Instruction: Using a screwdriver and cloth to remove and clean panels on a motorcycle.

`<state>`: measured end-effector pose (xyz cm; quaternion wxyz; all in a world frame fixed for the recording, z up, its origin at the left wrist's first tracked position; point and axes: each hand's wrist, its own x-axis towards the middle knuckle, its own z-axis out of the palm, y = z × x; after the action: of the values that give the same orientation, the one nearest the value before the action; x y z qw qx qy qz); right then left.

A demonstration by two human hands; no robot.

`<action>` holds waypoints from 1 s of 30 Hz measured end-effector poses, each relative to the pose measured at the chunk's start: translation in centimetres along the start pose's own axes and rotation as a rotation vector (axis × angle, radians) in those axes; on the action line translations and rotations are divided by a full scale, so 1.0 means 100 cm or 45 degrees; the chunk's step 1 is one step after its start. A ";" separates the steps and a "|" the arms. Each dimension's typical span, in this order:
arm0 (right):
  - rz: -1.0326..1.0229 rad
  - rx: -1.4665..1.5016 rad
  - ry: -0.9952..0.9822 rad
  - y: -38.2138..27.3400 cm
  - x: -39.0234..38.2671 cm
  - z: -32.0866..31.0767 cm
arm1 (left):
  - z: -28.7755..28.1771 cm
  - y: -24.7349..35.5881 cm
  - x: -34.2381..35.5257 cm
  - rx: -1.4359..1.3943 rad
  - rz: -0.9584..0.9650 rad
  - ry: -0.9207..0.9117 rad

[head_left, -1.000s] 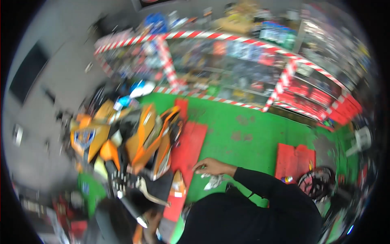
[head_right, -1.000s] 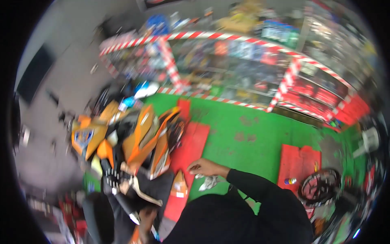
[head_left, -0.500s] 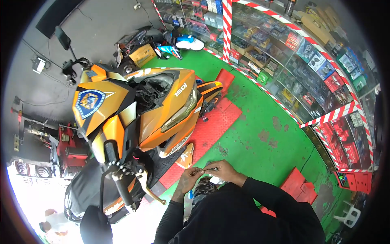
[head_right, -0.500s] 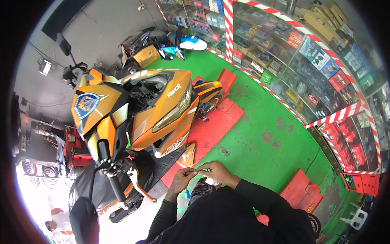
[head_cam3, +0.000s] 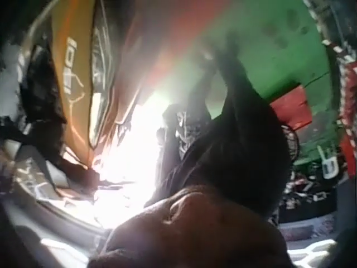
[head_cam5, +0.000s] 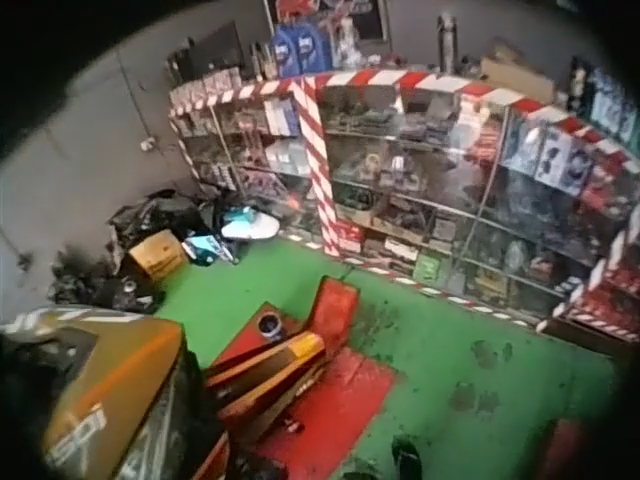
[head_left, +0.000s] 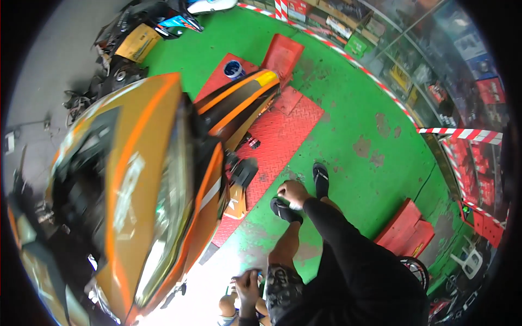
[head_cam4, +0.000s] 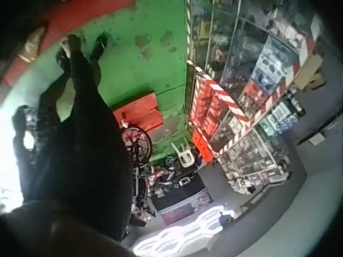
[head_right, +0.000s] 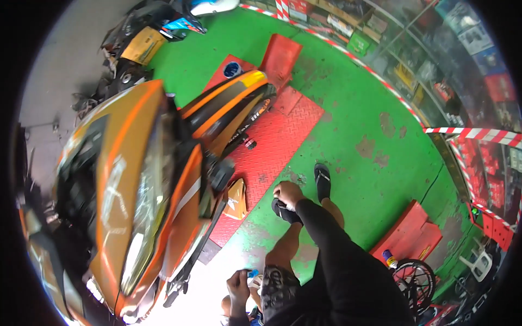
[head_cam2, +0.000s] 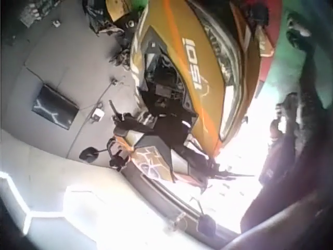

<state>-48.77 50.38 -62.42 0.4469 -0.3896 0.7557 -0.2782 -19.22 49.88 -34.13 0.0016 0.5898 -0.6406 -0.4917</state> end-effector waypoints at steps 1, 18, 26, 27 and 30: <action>0.104 -0.059 -0.046 0.027 0.027 0.008 | 0.007 -0.008 -0.001 0.071 -0.040 -0.007; 0.342 0.563 0.748 0.132 0.254 -0.001 | 0.079 -0.102 -0.068 0.278 -0.778 -0.080; 0.403 0.359 0.308 0.138 0.135 -0.026 | 0.102 0.007 -0.011 0.456 -0.342 -0.272; 0.377 0.587 0.332 0.130 0.118 -0.035 | 0.105 0.015 -0.002 0.382 -0.261 -0.254; 0.515 0.874 0.293 0.099 0.085 -0.072 | 0.116 0.035 0.036 0.163 -0.008 -0.211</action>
<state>-61.11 49.18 -70.69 0.5092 -0.0279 0.7254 -0.4623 -29.69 53.77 -40.03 -0.0904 0.5480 -0.6668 -0.4969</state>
